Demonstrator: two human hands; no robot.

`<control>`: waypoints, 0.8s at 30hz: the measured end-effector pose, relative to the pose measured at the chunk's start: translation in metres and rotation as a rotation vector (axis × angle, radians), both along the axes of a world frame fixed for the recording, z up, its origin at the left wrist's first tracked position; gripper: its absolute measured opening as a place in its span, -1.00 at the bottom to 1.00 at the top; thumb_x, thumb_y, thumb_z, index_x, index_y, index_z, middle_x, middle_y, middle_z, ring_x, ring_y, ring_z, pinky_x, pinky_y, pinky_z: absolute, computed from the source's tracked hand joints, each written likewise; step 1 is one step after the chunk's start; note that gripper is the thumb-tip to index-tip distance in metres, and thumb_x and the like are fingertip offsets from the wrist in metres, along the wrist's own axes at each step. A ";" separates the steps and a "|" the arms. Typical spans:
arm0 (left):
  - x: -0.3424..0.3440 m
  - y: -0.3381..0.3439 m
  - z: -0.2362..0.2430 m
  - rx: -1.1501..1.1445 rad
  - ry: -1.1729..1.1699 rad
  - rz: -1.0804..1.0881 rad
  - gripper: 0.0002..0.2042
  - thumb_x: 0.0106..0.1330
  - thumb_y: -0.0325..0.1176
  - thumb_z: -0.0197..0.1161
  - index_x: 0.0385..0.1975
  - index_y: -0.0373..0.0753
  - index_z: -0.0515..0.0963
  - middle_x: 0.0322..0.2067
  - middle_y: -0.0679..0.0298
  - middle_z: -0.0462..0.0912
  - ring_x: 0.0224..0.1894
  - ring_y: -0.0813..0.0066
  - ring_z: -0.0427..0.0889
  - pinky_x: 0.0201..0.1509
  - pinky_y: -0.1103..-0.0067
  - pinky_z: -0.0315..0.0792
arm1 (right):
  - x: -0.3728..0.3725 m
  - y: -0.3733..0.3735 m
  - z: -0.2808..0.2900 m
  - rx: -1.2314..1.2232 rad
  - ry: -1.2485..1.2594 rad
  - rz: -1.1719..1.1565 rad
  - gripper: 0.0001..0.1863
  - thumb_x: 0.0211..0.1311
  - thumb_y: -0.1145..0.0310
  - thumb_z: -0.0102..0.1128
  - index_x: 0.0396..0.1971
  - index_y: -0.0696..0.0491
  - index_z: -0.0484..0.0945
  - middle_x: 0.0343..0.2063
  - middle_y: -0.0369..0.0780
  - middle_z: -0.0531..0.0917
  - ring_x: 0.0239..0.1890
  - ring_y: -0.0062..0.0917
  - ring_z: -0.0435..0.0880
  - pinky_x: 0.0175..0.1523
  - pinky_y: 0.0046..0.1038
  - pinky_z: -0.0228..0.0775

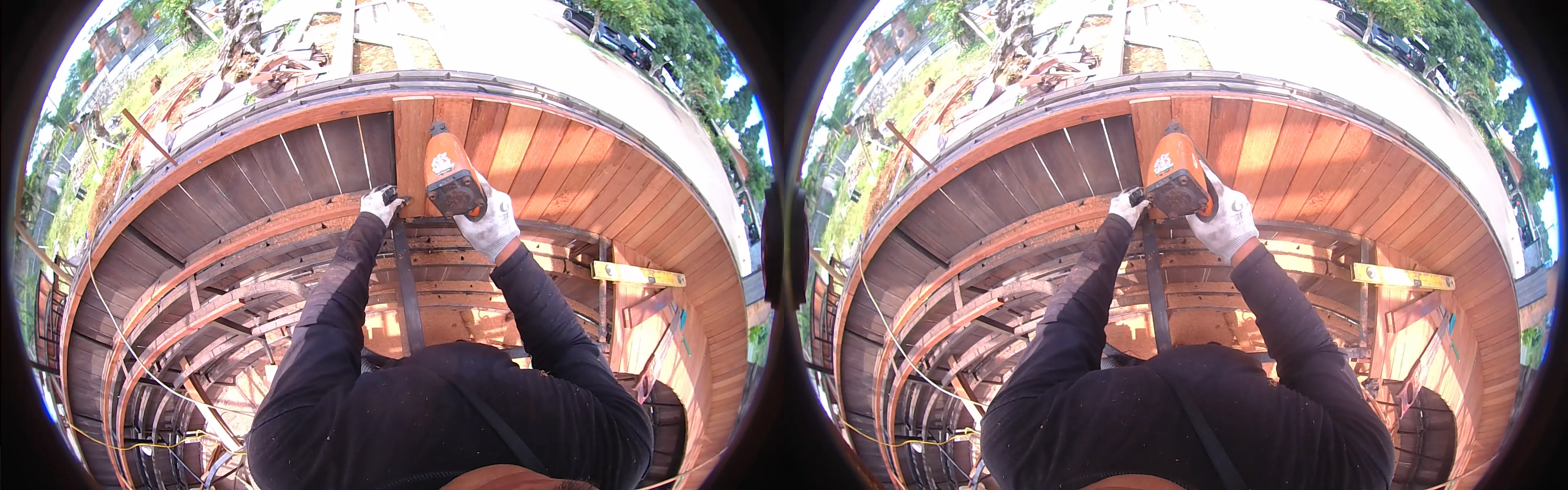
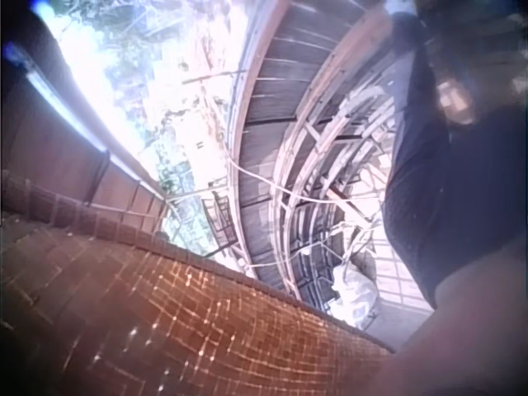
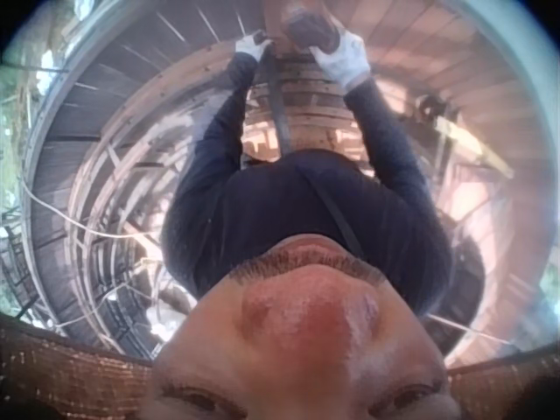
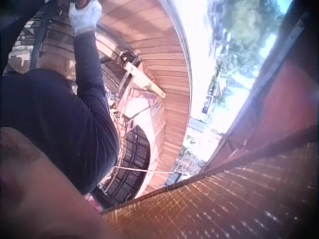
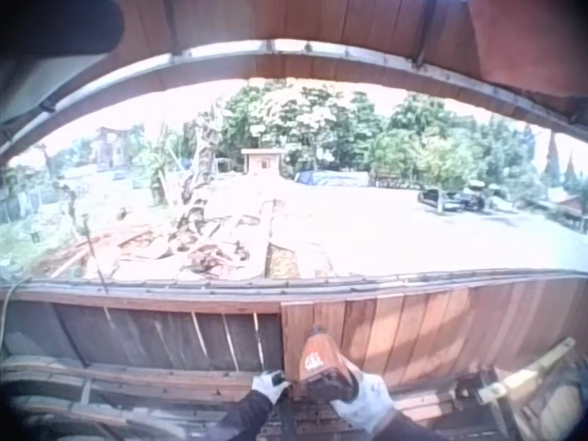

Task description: The person cuts a wooden plank with a hand saw, measures it with a level, and secures it to a curved wooden structure using a nail gun. The person then loads nails into the nail gun and continues fastening planks.

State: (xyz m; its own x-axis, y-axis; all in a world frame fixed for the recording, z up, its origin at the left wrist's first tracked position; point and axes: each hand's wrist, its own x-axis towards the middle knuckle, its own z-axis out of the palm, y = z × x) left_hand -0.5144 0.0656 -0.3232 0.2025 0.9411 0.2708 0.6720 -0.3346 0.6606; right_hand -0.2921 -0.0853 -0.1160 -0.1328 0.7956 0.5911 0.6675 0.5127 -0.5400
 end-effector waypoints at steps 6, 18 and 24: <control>0.000 -0.001 0.004 -0.021 -0.037 0.003 -0.60 0.17 -0.12 0.34 -0.07 -0.22 0.63 -0.04 0.11 0.65 0.06 0.16 0.58 0.22 0.37 0.39 | -0.001 0.007 0.003 -0.097 0.052 -0.004 -0.27 -0.04 0.37 0.38 0.23 0.06 0.36 -0.22 -0.03 0.69 -0.18 -0.12 0.69 -0.10 -0.30 0.55; 0.002 -0.008 0.013 0.081 -0.005 0.004 -0.68 0.13 -0.34 0.38 -0.10 -0.24 0.63 -0.13 0.10 0.66 -0.04 0.21 0.64 0.11 0.46 0.49 | 0.000 0.016 0.000 -0.003 0.003 -0.016 -0.32 -0.01 0.43 0.37 0.19 0.15 0.36 -0.34 -0.03 0.70 -0.30 -0.16 0.73 -0.21 -0.34 0.57; -0.003 0.002 -0.004 0.001 -0.081 -0.001 -0.69 0.12 -0.20 0.38 -0.14 -0.13 0.66 -0.11 0.17 0.67 0.00 0.19 0.61 0.15 0.37 0.45 | -0.003 0.020 -0.003 0.041 -0.024 -0.004 -0.31 -0.01 0.44 0.36 0.20 0.13 0.34 -0.35 -0.03 0.69 -0.31 -0.15 0.73 -0.22 -0.34 0.58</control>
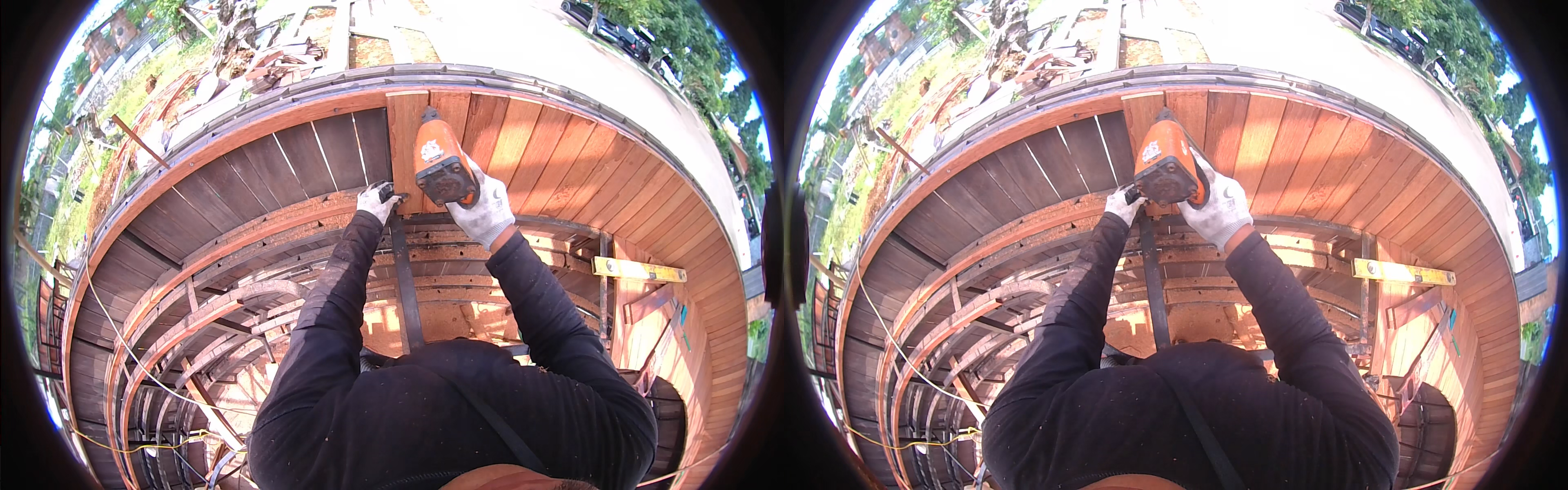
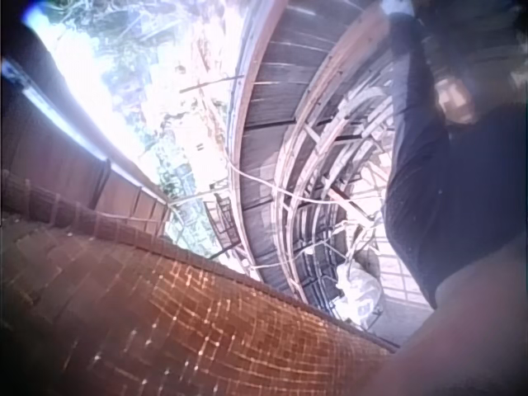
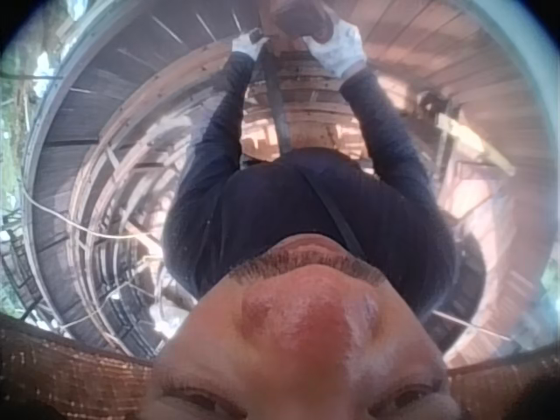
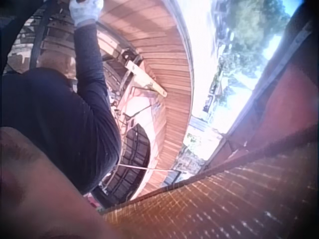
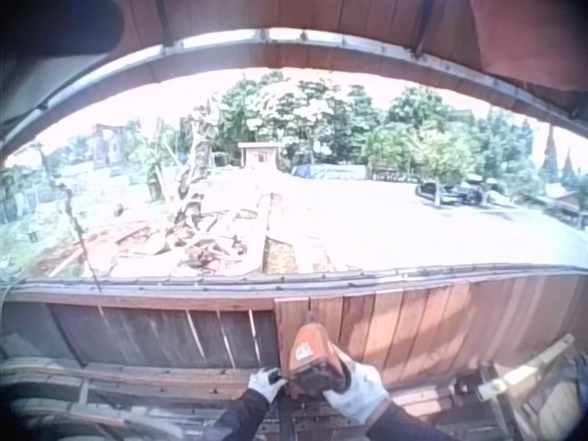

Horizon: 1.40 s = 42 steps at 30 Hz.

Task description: The person cuts a wooden plank with a hand saw, measures it with a level, and secures it to a curved wooden structure using a nail gun. The person then loads nails into the nail gun and continues fastening planks.

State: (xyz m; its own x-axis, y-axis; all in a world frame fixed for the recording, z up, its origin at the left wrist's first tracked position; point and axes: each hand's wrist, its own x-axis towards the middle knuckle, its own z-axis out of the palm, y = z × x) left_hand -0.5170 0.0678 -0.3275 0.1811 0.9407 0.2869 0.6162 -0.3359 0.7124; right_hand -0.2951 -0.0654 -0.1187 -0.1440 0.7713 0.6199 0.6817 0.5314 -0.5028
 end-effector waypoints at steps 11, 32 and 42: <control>0.003 -0.011 0.020 0.084 0.068 -0.020 -0.73 0.14 -0.32 0.38 -0.18 -0.24 0.64 -0.21 0.10 0.67 -0.13 0.14 0.66 0.01 0.41 0.51 | -0.002 -0.001 0.006 -0.095 0.078 -0.005 -0.41 0.04 0.33 0.30 0.14 0.11 0.43 -0.25 0.01 0.68 -0.20 -0.09 0.68 -0.13 -0.28 0.55; 0.001 -0.005 0.013 -0.017 0.040 -0.036 -0.73 0.16 -0.22 0.35 -0.16 -0.11 0.66 -0.16 0.18 0.67 -0.04 0.18 0.61 0.10 0.39 0.44 | -0.004 0.002 0.006 -0.120 0.062 -0.023 -0.47 0.05 0.30 0.30 0.09 0.09 0.49 -0.27 -0.01 0.69 -0.21 -0.11 0.68 -0.14 -0.29 0.56; -0.001 -0.001 0.006 0.018 0.117 -0.048 -0.72 0.15 -0.18 0.34 -0.14 -0.06 0.68 -0.11 0.23 0.67 0.03 0.22 0.58 0.18 0.34 0.40 | -0.005 0.002 0.007 -0.124 0.056 -0.033 -0.45 0.04 0.31 0.27 0.10 0.09 0.48 -0.26 0.00 0.68 -0.20 -0.10 0.68 -0.12 -0.28 0.56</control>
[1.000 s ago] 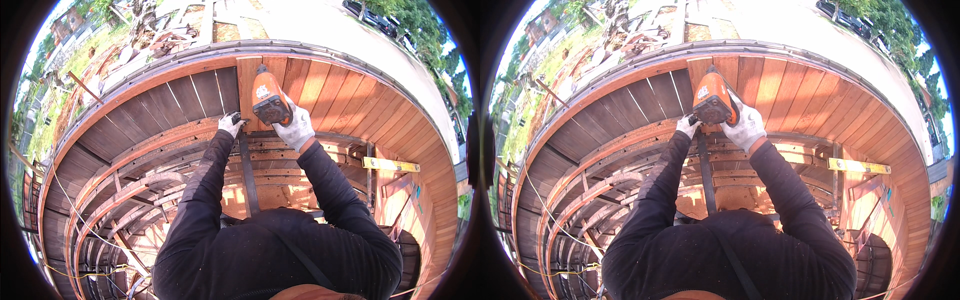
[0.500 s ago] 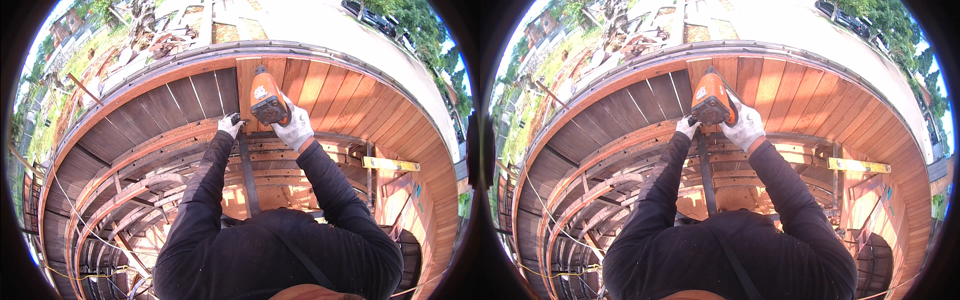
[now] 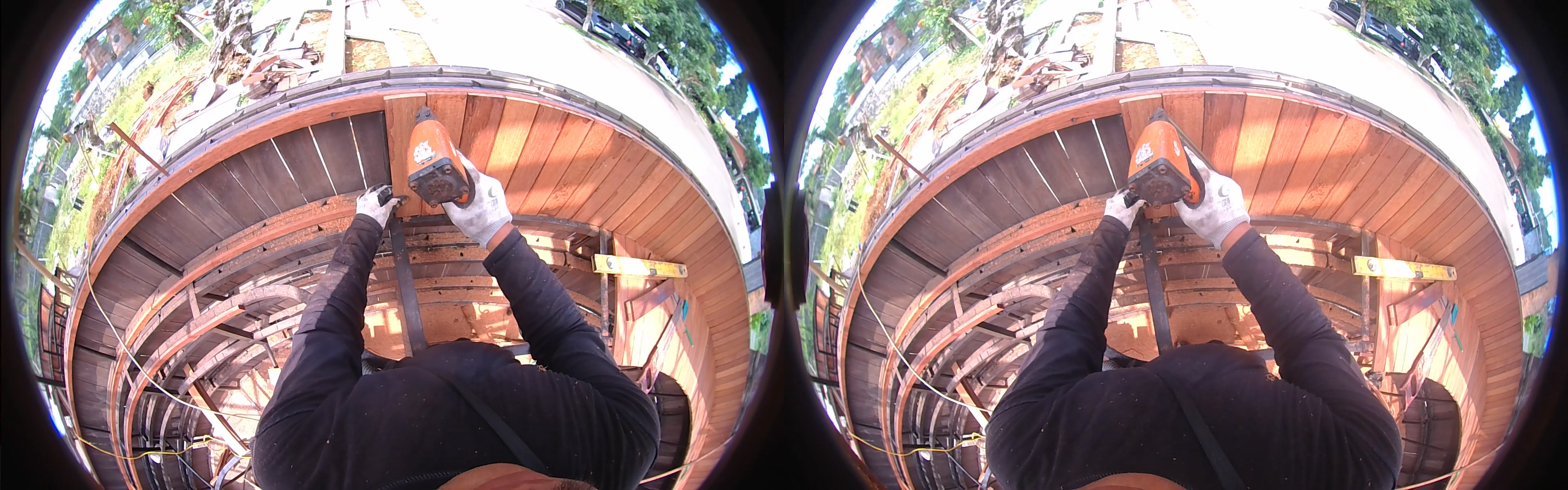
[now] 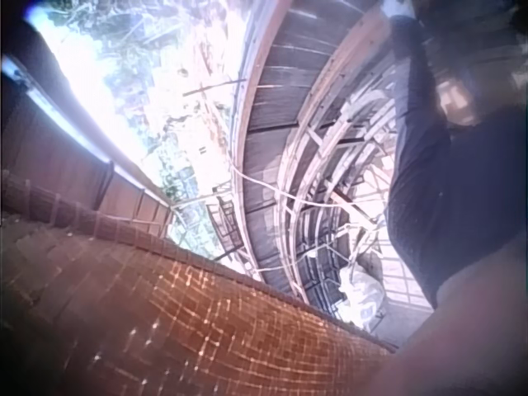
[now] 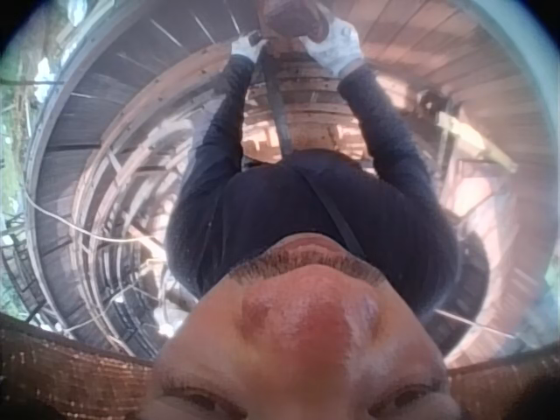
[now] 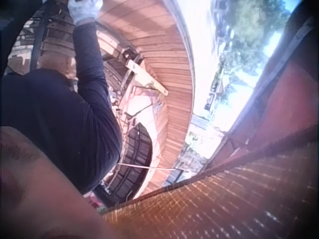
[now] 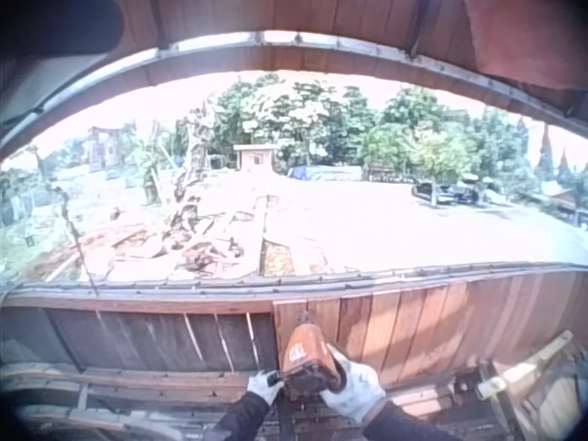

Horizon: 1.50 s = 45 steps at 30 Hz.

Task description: The person cuts a wooden plank with a hand saw, measures it with a level, and secures it to a curved wooden structure using a nail gun. The person then loads nails into the nail gun and continues fastening planks.

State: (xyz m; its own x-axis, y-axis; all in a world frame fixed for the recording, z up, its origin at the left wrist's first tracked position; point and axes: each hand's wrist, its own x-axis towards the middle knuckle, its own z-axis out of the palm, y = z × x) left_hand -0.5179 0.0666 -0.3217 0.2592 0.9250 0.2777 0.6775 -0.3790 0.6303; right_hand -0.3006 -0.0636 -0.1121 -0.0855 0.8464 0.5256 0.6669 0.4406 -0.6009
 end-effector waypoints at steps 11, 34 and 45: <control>0.004 -0.009 0.015 0.050 -0.032 0.017 -0.78 0.14 -0.25 0.35 -0.23 -0.12 0.68 -0.20 0.18 0.67 -0.07 0.17 0.61 0.07 0.37 0.46 | 0.000 0.000 0.002 -0.011 -0.003 0.003 -0.43 0.05 0.30 0.27 0.12 0.09 0.46 -0.23 0.01 0.68 -0.18 -0.10 0.67 -0.10 -0.28 0.56; 0.004 -0.004 0.006 -0.025 -0.034 0.029 -0.71 0.13 -0.20 0.37 -0.15 -0.11 0.68 -0.12 0.20 0.69 0.02 0.20 0.60 0.16 0.36 0.44 | 0.002 0.005 -0.007 0.103 -0.084 -0.002 -0.32 0.02 0.38 0.38 0.19 0.11 0.34 -0.25 -0.03 0.69 -0.22 -0.16 0.71 -0.14 -0.32 0.56; 0.006 -0.004 0.008 -0.074 -0.071 0.030 -0.70 0.13 -0.18 0.37 -0.14 -0.09 0.68 -0.11 0.22 0.69 0.03 0.21 0.59 0.19 0.37 0.41 | 0.003 0.005 -0.006 0.082 -0.064 0.005 -0.31 0.01 0.38 0.39 0.19 0.11 0.33 -0.25 -0.04 0.69 -0.22 -0.15 0.71 -0.14 -0.30 0.55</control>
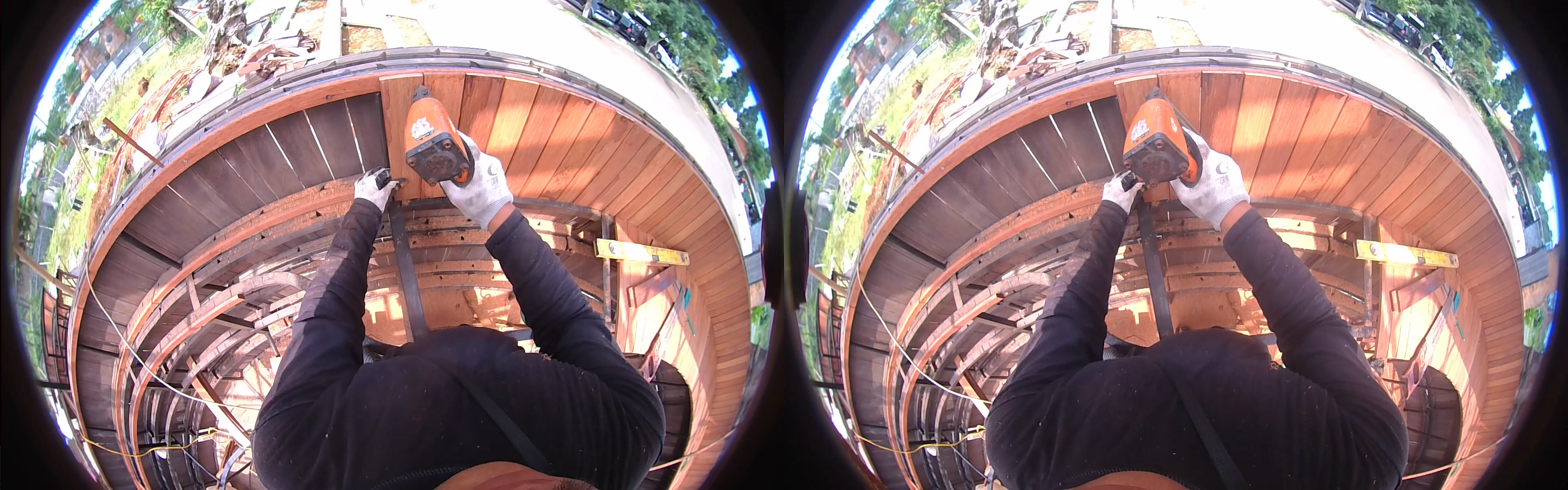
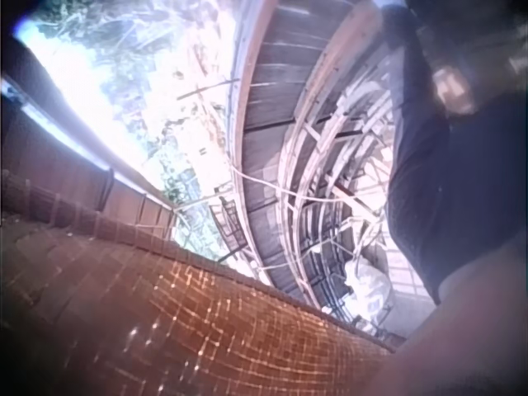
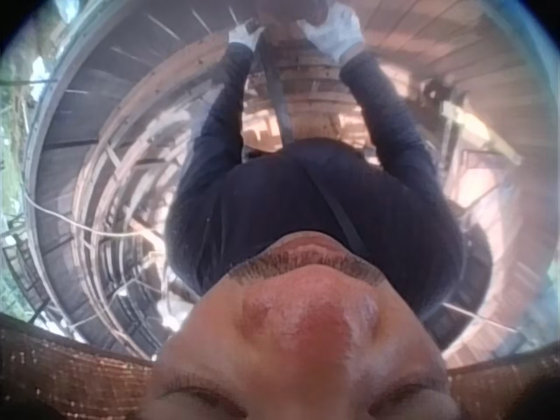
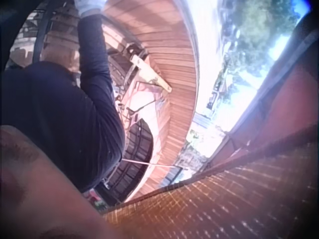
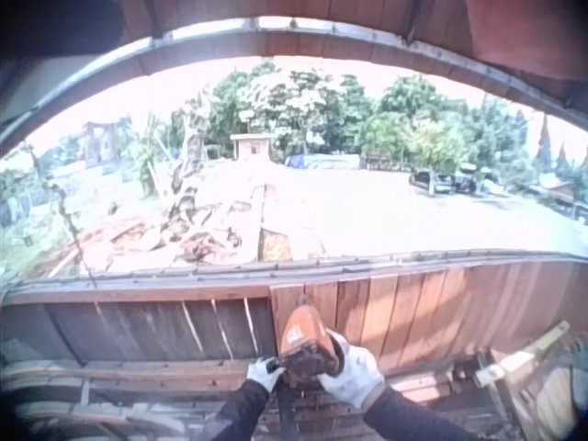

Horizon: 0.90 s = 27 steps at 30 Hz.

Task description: The person cuts a wooden plank with a hand saw, measures it with a level, and secures it to a curved wooden structure using a nail gun. The person then loads nails into the nail gun and continues fastening planks.

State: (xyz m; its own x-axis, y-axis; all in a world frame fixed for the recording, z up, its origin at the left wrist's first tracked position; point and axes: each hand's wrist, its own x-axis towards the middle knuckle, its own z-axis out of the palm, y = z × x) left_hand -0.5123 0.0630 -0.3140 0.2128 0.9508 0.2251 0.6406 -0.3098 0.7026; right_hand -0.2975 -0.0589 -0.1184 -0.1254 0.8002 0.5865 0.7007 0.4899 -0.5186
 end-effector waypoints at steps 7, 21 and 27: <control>-0.003 -0.002 0.003 0.056 0.022 -0.016 -0.72 0.14 -0.19 0.36 -0.16 -0.09 0.68 -0.13 0.23 0.69 -0.01 0.19 0.60 0.15 0.38 0.43 | -0.003 -0.002 0.004 -0.013 0.000 -0.004 -0.32 0.01 0.37 0.40 0.18 0.10 0.34 -0.24 -0.04 0.69 -0.21 -0.14 0.71 -0.14 -0.31 0.55; -0.004 0.004 -0.005 0.059 0.045 -0.011 -0.72 0.16 -0.21 0.35 -0.15 -0.12 0.67 -0.12 0.19 0.68 0.00 0.18 0.60 0.16 0.37 0.43 | -0.003 0.000 0.000 0.022 0.006 0.009 -0.33 0.02 0.39 0.38 0.18 0.10 0.34 -0.25 -0.04 0.69 -0.21 -0.16 0.72 -0.13 -0.33 0.56; -0.002 -0.003 0.004 0.014 0.004 0.002 -0.70 0.16 -0.19 0.35 -0.13 -0.14 0.67 -0.09 0.17 0.67 0.03 0.18 0.60 0.18 0.38 0.43 | -0.002 0.000 0.000 -0.014 0.008 -0.002 -0.34 0.01 0.41 0.38 0.16 0.11 0.33 -0.26 -0.04 0.69 -0.22 -0.17 0.72 -0.15 -0.34 0.56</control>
State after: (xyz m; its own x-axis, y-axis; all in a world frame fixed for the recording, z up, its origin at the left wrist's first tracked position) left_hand -0.5138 0.0597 -0.3099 0.2115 0.9480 0.2380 0.6439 -0.3183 0.6958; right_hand -0.2996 -0.0594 -0.1183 -0.1194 0.8088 0.5759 0.6975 0.4811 -0.5311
